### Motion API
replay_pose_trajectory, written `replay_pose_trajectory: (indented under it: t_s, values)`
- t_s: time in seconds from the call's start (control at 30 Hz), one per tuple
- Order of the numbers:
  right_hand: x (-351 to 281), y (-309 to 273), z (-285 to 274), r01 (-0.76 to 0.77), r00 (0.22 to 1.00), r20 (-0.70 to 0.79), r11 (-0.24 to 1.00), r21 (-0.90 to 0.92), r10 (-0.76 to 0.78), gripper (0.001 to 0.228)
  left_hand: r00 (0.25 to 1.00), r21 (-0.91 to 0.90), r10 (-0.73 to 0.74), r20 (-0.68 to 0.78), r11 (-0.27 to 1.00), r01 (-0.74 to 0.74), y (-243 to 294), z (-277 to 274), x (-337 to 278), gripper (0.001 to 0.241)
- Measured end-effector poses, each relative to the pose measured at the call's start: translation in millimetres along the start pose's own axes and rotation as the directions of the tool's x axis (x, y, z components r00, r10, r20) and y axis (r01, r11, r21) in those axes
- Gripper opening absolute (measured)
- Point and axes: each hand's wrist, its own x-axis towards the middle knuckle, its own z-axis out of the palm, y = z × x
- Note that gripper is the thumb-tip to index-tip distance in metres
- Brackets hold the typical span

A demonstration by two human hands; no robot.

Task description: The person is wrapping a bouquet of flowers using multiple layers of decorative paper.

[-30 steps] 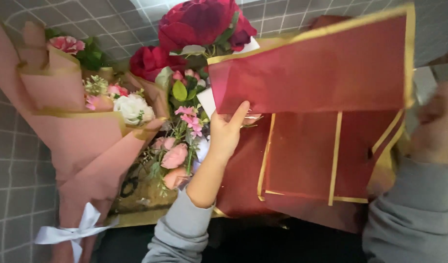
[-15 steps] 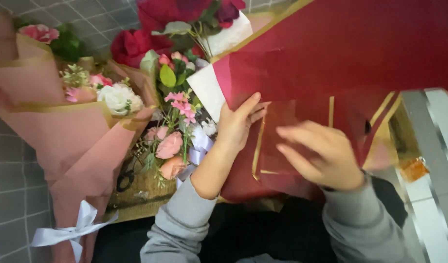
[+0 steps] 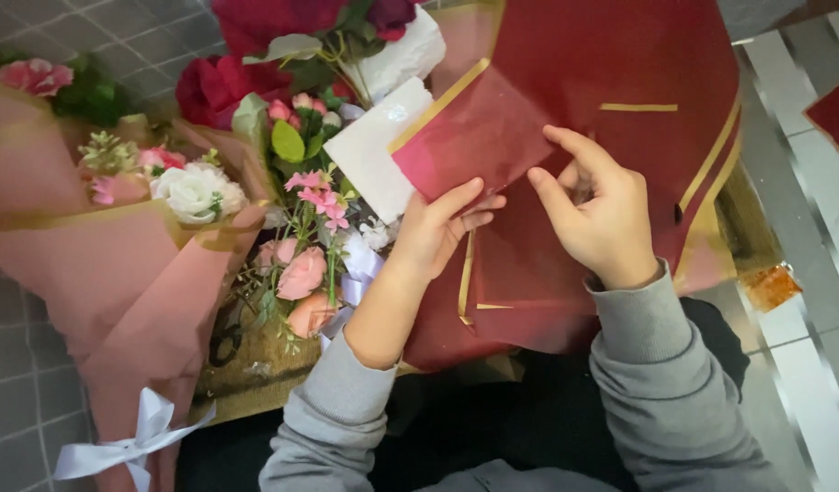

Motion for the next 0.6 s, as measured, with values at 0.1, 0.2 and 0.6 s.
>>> replay_pose_trajectory:
  t_s: [0.1, 0.2, 0.6]
  values:
    - [1, 0, -6, 0.043, 0.999, -0.002, 0.997, -0.061, -0.043, 0.038, 1.0, 0.041, 0.009, -0.027, 0.999, -0.008, 1, 4, 0, 0.028]
    - [2, -9, -6, 0.19, 0.982, 0.032, 0.972, -0.137, -0.188, 0.032, 0.997, 0.09, 0.039, -0.064, 0.995, -0.033, -9, -9, 9, 0.035]
    - [13, -13, -4, 0.437, 0.895, 0.181, 0.883, -0.171, -0.408, 0.016, 0.998, 0.107, 0.018, -0.067, 0.994, -0.011, -12, -6, 10, 0.033]
